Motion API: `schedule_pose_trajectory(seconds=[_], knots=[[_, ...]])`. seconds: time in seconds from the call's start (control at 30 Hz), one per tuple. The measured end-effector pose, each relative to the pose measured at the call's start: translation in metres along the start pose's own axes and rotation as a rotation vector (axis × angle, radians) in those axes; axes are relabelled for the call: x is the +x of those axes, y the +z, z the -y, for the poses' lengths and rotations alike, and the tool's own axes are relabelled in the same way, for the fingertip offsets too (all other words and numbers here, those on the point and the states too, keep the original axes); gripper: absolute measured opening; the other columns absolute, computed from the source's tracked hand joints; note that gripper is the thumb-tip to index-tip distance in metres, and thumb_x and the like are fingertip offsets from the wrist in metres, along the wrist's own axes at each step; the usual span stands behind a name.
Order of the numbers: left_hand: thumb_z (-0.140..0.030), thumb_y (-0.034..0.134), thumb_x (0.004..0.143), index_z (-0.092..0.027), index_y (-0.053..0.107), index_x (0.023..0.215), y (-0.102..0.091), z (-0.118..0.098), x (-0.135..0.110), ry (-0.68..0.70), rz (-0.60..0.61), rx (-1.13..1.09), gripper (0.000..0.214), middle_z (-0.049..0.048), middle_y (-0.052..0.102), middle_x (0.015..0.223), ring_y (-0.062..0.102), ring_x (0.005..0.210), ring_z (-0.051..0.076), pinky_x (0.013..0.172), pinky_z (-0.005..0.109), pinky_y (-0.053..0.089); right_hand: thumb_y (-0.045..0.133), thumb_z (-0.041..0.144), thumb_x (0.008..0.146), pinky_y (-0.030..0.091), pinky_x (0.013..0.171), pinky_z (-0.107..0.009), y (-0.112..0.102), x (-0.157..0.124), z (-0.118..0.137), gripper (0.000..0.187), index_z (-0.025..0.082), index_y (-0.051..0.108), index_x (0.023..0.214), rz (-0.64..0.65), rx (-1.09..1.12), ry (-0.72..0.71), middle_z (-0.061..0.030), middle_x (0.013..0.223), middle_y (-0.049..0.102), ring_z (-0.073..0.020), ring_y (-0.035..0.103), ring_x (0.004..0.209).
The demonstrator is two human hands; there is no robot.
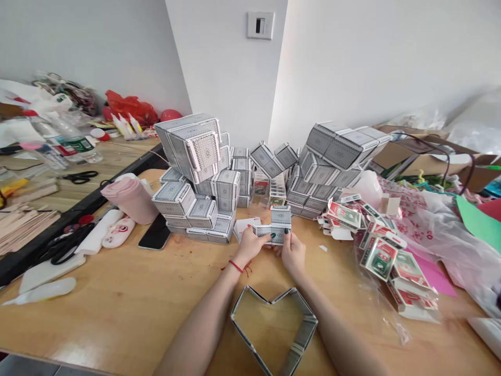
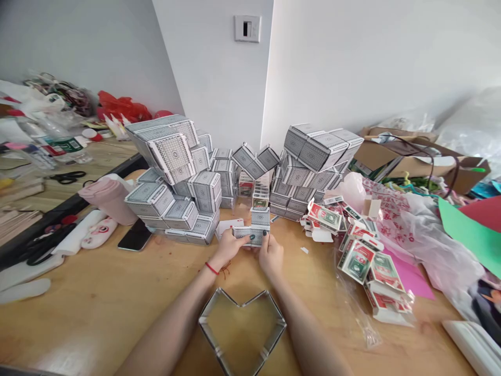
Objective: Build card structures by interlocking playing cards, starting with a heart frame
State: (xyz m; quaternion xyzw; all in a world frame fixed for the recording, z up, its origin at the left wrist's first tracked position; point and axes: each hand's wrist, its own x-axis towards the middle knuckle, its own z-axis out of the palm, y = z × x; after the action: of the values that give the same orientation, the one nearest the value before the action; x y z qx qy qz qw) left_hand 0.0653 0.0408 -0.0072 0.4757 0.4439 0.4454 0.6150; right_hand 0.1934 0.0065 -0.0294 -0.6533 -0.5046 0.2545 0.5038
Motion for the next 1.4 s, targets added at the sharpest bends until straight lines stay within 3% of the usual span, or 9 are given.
schedule_pose_trajectory(seconds=[0.13,0.37,0.63,0.73,0.9,1.03,1.1,1.23,1.4], knots=[[-0.026,0.073,0.058,-0.011,0.062,0.076,-0.003,0.005,0.003,0.012,0.028,-0.029,0.026,0.0024,0.066,0.066,0.061,0.052,0.015,0.048,0.026,0.053,0.031,0.061,0.081,0.028,0.041,-0.024,-0.005,0.001,0.003,0.052,0.022,0.038,0.047,0.026,0.015,0.009,0.0019,0.033,0.043,-0.0127,0.04,0.035],[-0.028,0.074,0.056,-0.01,0.062,0.077,-0.007,0.002,0.004,-0.034,0.105,-0.08,0.03,0.0028,0.066,0.062,0.059,0.047,0.014,0.046,0.025,0.051,0.026,0.062,0.082,0.022,0.035,-0.024,-0.013,0.007,0.007,0.061,0.021,0.039,0.039,0.297,0.251,0.111,0.0018,0.029,0.037,-0.0096,0.031,0.029],[-0.032,0.073,0.057,-0.01,0.062,0.075,-0.007,-0.002,-0.002,-0.02,0.105,-0.031,0.031,0.0032,0.066,0.065,0.06,0.051,0.015,0.048,0.027,0.05,0.036,0.069,0.073,0.018,0.039,-0.025,-0.009,0.011,-0.003,0.058,0.021,0.034,0.041,0.068,0.006,-0.041,0.0029,0.036,0.035,-0.0091,0.029,0.037],[-0.037,0.07,0.061,-0.012,0.061,0.077,-0.007,0.0,-0.003,0.051,0.042,0.014,0.032,0.0026,0.065,0.068,0.06,0.056,0.015,0.051,0.027,0.05,0.037,0.07,0.072,0.018,0.038,-0.024,-0.009,0.009,0.0,0.058,0.021,0.034,0.041,0.08,0.046,-0.037,0.0029,0.034,0.036,-0.0089,0.029,0.035],[-0.055,0.041,0.079,-0.013,0.063,0.08,-0.013,0.002,-0.001,0.223,-0.102,-0.034,0.048,0.0051,0.066,0.072,0.062,0.074,0.018,0.068,0.028,0.048,0.037,0.067,0.075,0.021,0.034,-0.023,-0.008,0.007,0.006,0.057,0.021,0.036,0.042,0.2,0.269,0.108,0.0025,0.032,0.038,-0.0087,0.031,0.031],[-0.059,0.016,0.084,-0.009,0.061,0.087,-0.019,0.002,0.002,0.171,-0.167,-0.11,0.067,0.0089,0.065,0.069,0.063,0.065,0.017,0.06,0.028,0.049,0.038,0.064,0.076,0.017,0.033,-0.023,-0.007,0.011,0.0,0.055,0.021,0.033,0.043,0.081,0.42,0.182,0.0047,0.032,0.033,-0.0069,0.026,0.031],[-0.051,0.026,0.086,-0.01,0.061,0.086,-0.021,0.002,0.002,0.241,-0.246,0.084,0.054,0.0094,0.065,0.071,0.062,0.066,0.018,0.062,0.03,0.05,0.04,0.064,0.076,0.015,0.033,-0.023,-0.007,0.013,-0.003,0.053,0.021,0.032,0.045,0.024,0.484,0.216,0.0059,0.032,0.031,-0.0064,0.024,0.032],[-0.021,0.049,0.079,-0.017,0.061,0.087,-0.021,0.001,-0.003,0.529,-0.296,0.736,0.015,0.0093,0.064,0.09,0.056,0.093,0.023,0.083,0.039,0.045,0.044,0.061,0.075,0.014,0.033,-0.022,-0.007,0.015,-0.004,0.051,0.021,0.032,0.047,0.003,0.555,0.255,0.0068,0.034,0.03,-0.0057,0.024,0.032],[-0.012,0.054,0.074,-0.015,0.053,0.106,-0.019,0.005,-0.003,0.617,-0.305,1.061,0.032,0.0118,0.055,0.108,0.045,0.109,0.026,0.095,0.044,0.036,0.046,0.056,0.077,0.017,0.032,-0.022,-0.006,0.017,-0.006,0.047,0.021,0.033,0.048,0.004,0.634,0.256,0.0078,0.033,0.03,-0.0055,0.024,0.031]])
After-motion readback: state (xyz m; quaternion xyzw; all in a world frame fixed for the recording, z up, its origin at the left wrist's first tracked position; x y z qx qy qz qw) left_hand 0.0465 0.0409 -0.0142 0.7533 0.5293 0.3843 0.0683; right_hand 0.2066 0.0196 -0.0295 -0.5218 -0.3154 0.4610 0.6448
